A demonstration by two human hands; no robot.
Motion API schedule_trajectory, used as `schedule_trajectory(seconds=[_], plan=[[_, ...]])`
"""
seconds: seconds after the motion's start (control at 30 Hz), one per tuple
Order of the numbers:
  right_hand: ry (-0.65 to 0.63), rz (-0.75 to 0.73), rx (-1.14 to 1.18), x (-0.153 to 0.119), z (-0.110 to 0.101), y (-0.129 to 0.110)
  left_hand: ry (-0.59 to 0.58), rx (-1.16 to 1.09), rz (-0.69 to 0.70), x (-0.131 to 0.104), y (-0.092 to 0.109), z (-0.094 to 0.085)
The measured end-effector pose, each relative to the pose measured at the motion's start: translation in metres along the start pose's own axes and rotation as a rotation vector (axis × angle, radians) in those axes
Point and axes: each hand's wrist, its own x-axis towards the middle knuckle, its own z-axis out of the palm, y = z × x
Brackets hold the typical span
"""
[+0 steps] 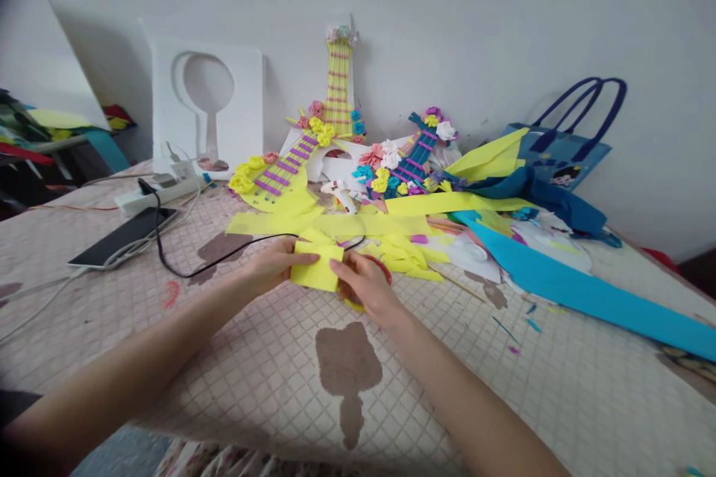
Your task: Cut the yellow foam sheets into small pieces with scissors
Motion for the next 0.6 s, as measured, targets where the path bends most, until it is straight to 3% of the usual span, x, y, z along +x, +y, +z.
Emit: schedule_trajectory(seconds=[0.23, 0.33, 0.43, 0.5, 0.6], plan=[[-0.019, -0.091, -0.115, 0.001, -0.003, 0.001, 0.029, -0.052, -0.016, -0.002, 0.002, 0.002], [-0.029, -0.157, -0.264, 0.003, -0.015, -0.006, 0.106, -0.086, 0.026, 0.001, 0.008, -0.004], [0.071, -0.297, -0.669, 0.004, -0.031, -0.013, 0.21, -0.119, 0.096, 0.006, 0.016, -0.018], [0.102, -0.298, -0.956, 0.003, -0.039, -0.014, 0.238, -0.128, 0.13, 0.009, 0.02, -0.027], [0.123, -0.276, -1.208, 0.004, -0.043, -0.01, 0.262, -0.125, 0.131, 0.012, 0.021, -0.036]])
